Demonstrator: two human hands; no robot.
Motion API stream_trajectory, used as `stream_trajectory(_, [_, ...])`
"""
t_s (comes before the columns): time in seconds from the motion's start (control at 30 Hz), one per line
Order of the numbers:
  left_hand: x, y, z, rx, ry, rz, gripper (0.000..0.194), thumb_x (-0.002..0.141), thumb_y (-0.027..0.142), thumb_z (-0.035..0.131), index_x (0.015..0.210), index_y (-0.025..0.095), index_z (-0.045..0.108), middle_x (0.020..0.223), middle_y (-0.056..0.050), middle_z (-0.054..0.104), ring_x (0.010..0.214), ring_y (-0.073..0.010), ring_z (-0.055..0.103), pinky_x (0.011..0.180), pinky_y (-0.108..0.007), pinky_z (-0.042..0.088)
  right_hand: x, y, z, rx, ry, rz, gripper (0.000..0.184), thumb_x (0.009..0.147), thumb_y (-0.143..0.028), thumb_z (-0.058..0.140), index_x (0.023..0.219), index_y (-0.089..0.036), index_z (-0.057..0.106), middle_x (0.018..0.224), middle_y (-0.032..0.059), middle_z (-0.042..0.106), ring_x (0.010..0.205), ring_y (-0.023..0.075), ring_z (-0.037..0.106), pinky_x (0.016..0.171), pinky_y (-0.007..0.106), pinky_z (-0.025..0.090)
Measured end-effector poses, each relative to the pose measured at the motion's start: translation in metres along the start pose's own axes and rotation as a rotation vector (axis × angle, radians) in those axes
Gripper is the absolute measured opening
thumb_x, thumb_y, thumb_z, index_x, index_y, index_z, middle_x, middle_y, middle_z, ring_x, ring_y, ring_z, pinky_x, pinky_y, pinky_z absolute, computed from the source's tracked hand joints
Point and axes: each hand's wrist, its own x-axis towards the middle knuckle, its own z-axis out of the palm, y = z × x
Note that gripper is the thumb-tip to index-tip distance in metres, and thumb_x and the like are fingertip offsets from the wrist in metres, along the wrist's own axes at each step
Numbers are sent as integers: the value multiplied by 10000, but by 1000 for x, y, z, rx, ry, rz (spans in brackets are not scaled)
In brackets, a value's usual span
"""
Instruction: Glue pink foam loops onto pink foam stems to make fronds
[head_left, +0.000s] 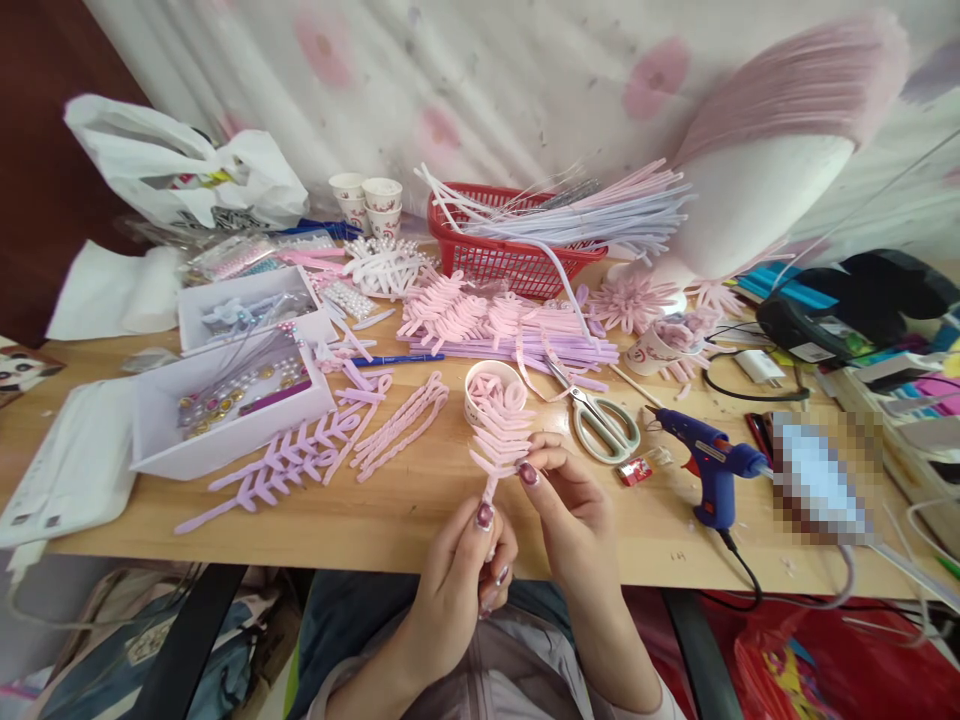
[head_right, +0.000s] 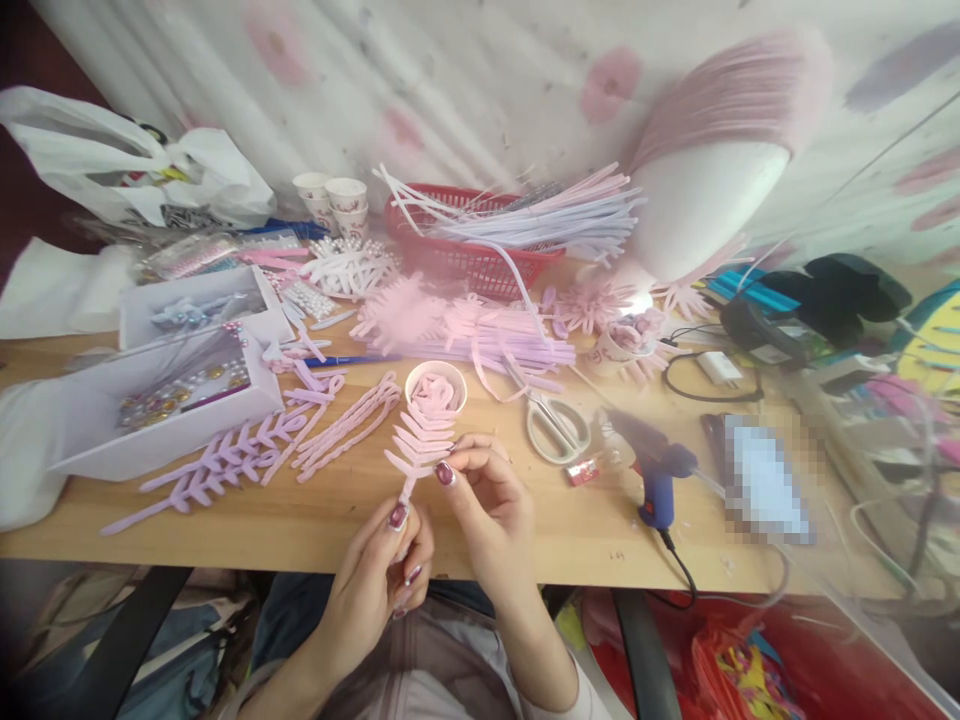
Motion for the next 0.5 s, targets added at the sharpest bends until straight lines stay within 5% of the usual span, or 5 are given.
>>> stream_trajectory(0.5, [-2, -2, -1, -1, -21, 34, 482, 937, 586, 492, 658, 208, 385, 579, 62, 377, 414, -50, 280, 388, -189, 239, -3, -2, 0, -17, 5, -2, 57, 833, -284, 748, 782, -265, 733, 941, 27, 588, 948, 201, 556, 875, 329, 453])
